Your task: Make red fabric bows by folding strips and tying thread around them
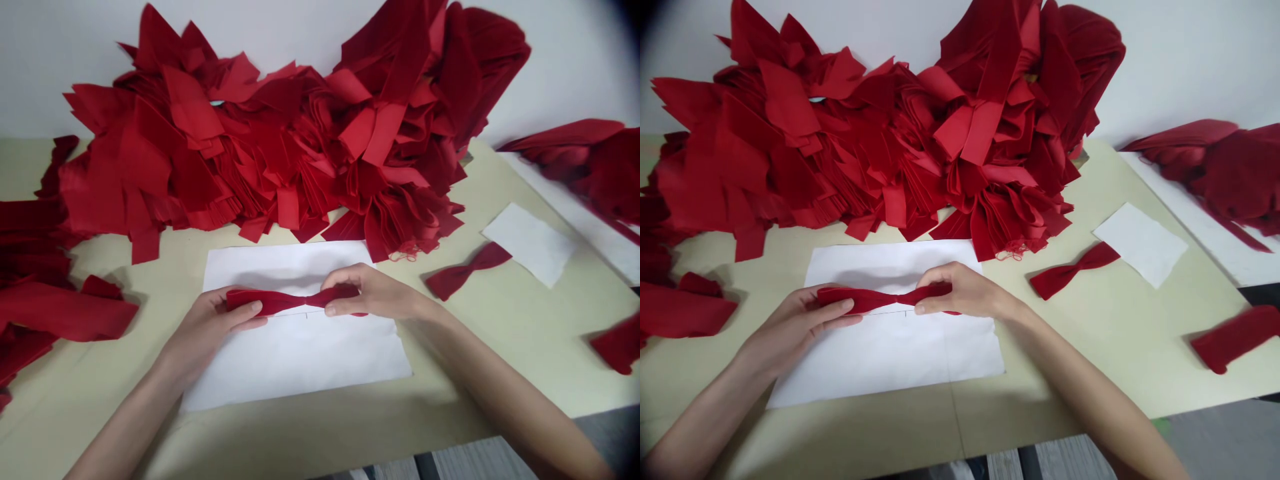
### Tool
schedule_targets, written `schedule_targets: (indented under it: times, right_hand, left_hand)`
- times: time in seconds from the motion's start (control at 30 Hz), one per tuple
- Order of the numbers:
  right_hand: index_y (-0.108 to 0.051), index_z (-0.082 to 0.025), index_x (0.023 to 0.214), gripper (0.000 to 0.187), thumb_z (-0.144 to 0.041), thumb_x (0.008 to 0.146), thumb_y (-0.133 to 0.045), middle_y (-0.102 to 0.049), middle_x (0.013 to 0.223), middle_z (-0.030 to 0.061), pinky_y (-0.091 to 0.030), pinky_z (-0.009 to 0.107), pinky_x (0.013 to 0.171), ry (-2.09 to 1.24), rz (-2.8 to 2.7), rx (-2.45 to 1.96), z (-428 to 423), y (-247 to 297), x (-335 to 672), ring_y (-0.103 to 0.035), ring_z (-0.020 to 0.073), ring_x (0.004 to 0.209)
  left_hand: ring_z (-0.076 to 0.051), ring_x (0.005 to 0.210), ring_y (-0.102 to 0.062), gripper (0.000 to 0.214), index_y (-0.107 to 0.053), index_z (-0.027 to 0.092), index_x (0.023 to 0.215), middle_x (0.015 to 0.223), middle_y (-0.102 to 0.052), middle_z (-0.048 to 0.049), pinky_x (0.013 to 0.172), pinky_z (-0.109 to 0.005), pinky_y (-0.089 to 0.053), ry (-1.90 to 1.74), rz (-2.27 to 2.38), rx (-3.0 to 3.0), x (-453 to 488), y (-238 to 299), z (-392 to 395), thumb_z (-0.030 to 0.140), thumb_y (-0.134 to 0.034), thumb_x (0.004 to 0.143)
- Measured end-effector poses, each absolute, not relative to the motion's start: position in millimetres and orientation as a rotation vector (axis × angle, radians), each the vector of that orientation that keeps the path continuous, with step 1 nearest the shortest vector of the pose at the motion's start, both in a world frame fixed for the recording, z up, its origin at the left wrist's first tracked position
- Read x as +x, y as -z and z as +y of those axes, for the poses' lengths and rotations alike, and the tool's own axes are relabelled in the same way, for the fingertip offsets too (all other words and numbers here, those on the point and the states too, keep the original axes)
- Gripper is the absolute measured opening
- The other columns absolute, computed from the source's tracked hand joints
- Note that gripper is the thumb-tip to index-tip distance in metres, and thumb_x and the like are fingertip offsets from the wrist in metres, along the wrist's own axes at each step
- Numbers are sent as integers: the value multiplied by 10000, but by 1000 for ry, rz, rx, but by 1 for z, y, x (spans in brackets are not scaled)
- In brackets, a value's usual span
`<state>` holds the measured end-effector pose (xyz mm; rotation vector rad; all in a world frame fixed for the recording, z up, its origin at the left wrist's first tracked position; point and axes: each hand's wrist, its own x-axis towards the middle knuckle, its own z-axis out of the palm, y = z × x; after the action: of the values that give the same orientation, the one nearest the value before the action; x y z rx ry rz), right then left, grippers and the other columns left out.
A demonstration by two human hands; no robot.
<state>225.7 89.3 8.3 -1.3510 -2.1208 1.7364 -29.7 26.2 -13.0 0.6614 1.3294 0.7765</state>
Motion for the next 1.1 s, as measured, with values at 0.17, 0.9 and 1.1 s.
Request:
schedule_targets:
  times: [0.17, 0.9, 1.1]
  right_hand:
    - [-671, -184, 862, 298, -428, 698, -716, -588, 721, -29, -368, 235, 578, -1761, -2136, -1344, 87, -9, 227, -490, 90, 617]
    - [-671, -173, 779, 199, -341, 679, -711, -609, 694, -27, -430, 243, 587, -1688, -1814, -1586, 89, -4, 235, -557, 93, 612]
    - [-654, -160, 792, 192, -316, 694, -708, -582, 630, -38, -432, 248, 538, -1730, -1754, -1562, 90, -7, 235, -528, 79, 522]
  left_hand:
    - [-244, 884, -706, 260, -717, 169, 903, 886, -747, -64, 850, -335, -557, -671, 1279, 707, -30, 11, 26, 350, -745, 719]
    - [-262, 986, -680, 316, -723, 156, 1003, 1026, -733, -88, 928, -397, -528, -586, 1249, 719, -42, 11, 32, 340, -714, 746]
    - [-233, 815, -722, 294, -723, 181, 975, 885, -752, -70, 816, -345, -576, -596, 1287, 716, -44, 12, 33, 342, -735, 729]
